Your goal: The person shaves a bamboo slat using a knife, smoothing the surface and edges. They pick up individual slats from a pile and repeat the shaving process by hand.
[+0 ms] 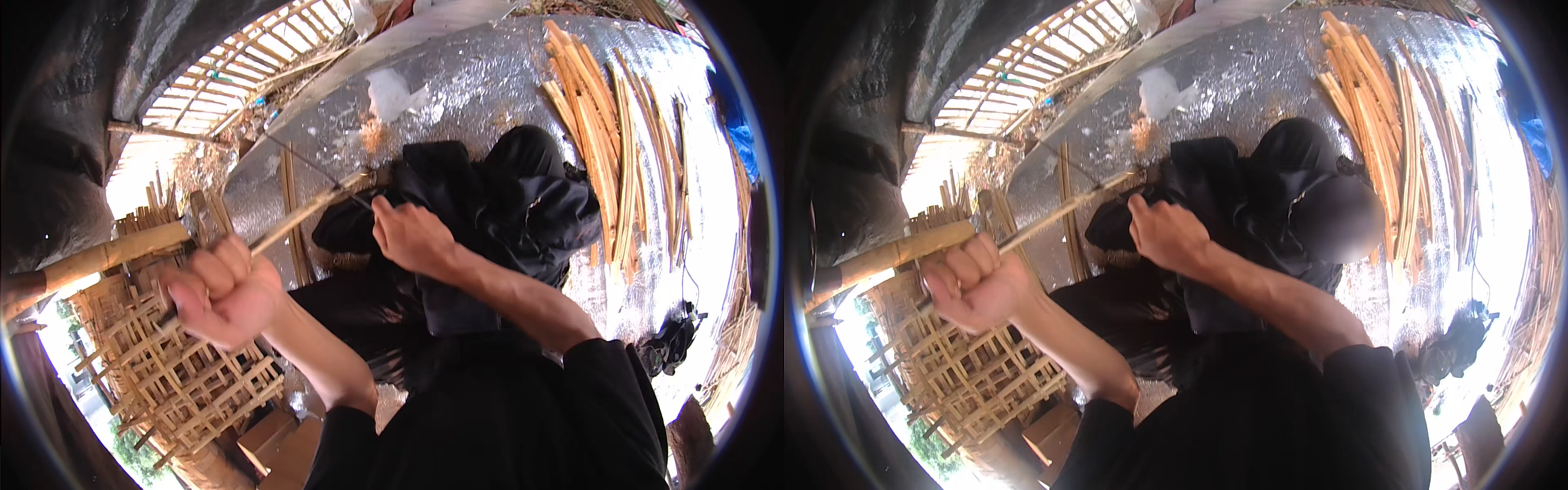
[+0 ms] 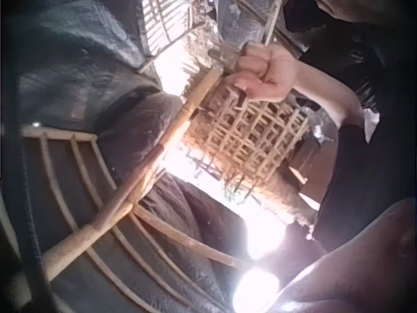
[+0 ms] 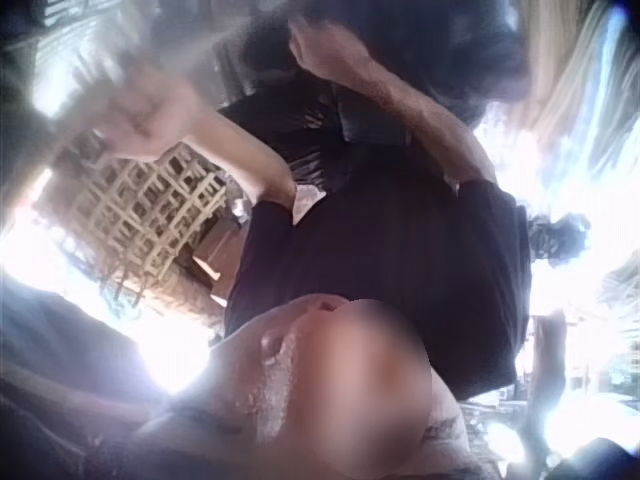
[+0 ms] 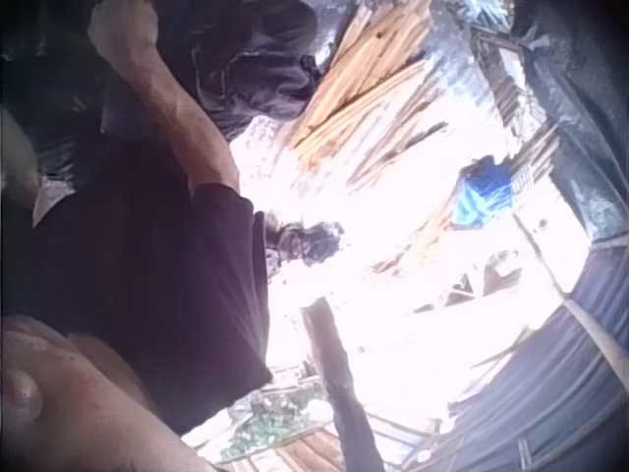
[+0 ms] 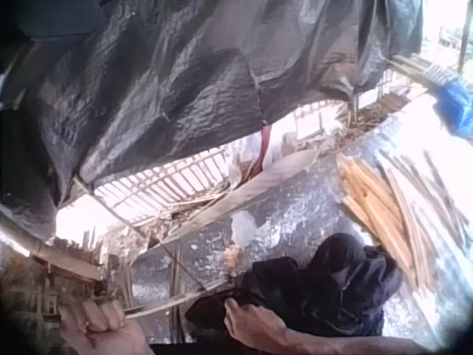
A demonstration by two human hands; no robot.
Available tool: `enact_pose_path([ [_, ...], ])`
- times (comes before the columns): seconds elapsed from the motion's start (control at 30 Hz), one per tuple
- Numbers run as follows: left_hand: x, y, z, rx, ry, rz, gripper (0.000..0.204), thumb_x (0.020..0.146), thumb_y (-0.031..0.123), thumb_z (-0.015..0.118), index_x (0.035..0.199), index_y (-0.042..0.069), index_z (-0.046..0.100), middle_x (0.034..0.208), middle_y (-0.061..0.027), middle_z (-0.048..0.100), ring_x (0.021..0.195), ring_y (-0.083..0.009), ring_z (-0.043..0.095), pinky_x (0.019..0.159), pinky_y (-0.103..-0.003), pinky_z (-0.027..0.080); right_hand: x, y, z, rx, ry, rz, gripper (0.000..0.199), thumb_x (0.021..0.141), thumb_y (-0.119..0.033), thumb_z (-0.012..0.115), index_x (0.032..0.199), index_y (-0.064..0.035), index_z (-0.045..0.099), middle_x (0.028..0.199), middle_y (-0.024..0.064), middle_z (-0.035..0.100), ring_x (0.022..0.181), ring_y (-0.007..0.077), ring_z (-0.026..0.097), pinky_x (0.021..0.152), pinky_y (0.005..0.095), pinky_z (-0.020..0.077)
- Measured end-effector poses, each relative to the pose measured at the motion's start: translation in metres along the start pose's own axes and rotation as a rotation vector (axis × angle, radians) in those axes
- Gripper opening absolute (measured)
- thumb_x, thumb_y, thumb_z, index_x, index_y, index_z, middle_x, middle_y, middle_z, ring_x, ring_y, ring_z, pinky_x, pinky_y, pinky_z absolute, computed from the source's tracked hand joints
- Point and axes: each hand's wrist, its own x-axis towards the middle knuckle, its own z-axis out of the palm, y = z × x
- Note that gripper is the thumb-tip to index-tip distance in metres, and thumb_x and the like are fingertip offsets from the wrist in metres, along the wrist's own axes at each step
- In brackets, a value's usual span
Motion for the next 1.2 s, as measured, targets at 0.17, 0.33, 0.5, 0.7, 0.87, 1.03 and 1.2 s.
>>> enact_pose_path([
  [0.17, 0.01, -0.001, 0.033, 0.173, 0.212, -0.009, 0.041, 0.101, 0.028, 0.042, 0.068, 0.017, 0.02, 0.051, 0.0038, 0.012, 0.043, -0.0065, 0.008, 0.044, -0.029, 0.008, -0.012, -0.071, -0.025, 0.167, 0.054, -0.103, 0.018, 0.091, -0.02, 0.059, 0.096, -0.007, 0.048, 0.076, 0.0196, 0.065, 0.064, 0.0401, 0.065, 0.054, 0.0507, 0.0532],
  [0.33, 0.015, -0.008, 0.035, 0.35, 0.476, 0.009, 0.045, 0.098, 0.028, 0.042, 0.064, 0.019, 0.014, 0.052, 0.0043, 0.011, 0.044, -0.0081, 0.007, 0.045, -0.03, 0.008, 0.002, -0.026, 0.004, 0.149, 0.07, -0.027, 0.018, 0.091, -0.017, 0.059, 0.096, -0.0045, 0.047, 0.065, 0.0188, 0.062, 0.061, 0.0405, 0.064, 0.052, 0.0511, 0.0523],
  [0.5, 0.017, -0.015, 0.05, 0.437, 0.6, 0.077, 0.048, 0.097, 0.029, 0.045, 0.062, 0.018, 0.013, 0.053, 0.0044, 0.012, 0.044, -0.0087, 0.009, 0.046, -0.03, 0.009, -0.009, -0.066, -0.019, 0.107, 0.114, -0.156, 0.018, 0.091, -0.017, 0.059, 0.095, -0.0043, 0.047, 0.065, 0.0185, 0.062, 0.059, 0.0411, 0.064, 0.052, 0.0509, 0.0524],
  [0.7, 0.016, -0.008, 0.041, 0.428, 0.644, 0.041, 0.052, 0.097, 0.029, 0.048, 0.059, 0.019, 0.014, 0.053, 0.004, 0.011, 0.045, -0.0089, 0.011, 0.047, -0.03, 0.01, -0.008, -0.035, -0.005, 0.105, 0.011, -0.015, 0.018, 0.09, -0.018, 0.06, 0.096, -0.0069, 0.048, 0.069, 0.0156, 0.063, 0.06, 0.0401, 0.065, 0.051, 0.0492, 0.0531],
  [0.87, 0.015, -0.012, 0.047, 0.471, 0.571, 0.1, 0.05, 0.096, 0.027, 0.049, 0.061, 0.019, 0.013, 0.053, 0.004, 0.012, 0.045, -0.0086, 0.01, 0.047, -0.03, 0.009, -0.01, -0.062, -0.013, 0.093, 0.11, -0.136, 0.018, 0.09, -0.019, 0.06, 0.099, -0.0081, 0.048, 0.068, 0.0163, 0.063, 0.059, 0.0399, 0.065, 0.052, 0.0505, 0.0538],
  [1.03, 0.012, -0.003, 0.027, 0.321, 0.582, 0.036, 0.051, 0.094, 0.025, 0.05, 0.061, 0.019, 0.012, 0.052, 0.0039, 0.012, 0.044, -0.0085, 0.011, 0.047, -0.03, 0.01, 0.003, -0.033, -0.006, -0.01, -0.003, -0.051, 0.02, 0.092, -0.022, 0.056, 0.101, -0.0054, 0.048, 0.068, 0.0178, 0.065, 0.055, 0.0406, 0.064, 0.05, 0.0508, 0.0536],
  [1.2, 0.013, -0.004, 0.046, 0.382, 0.618, 0.069, 0.052, 0.094, 0.024, 0.052, 0.06, 0.019, 0.014, 0.051, 0.0041, 0.012, 0.044, -0.0085, 0.011, 0.046, -0.03, 0.01, -0.006, -0.062, -0.003, -0.06, 0.135, -0.22, 0.023, 0.092, -0.022, 0.057, 0.105, -0.0047, 0.049, 0.071, 0.0203, 0.065, 0.06, 0.0408, 0.066, 0.049, 0.0507, 0.0536],
])
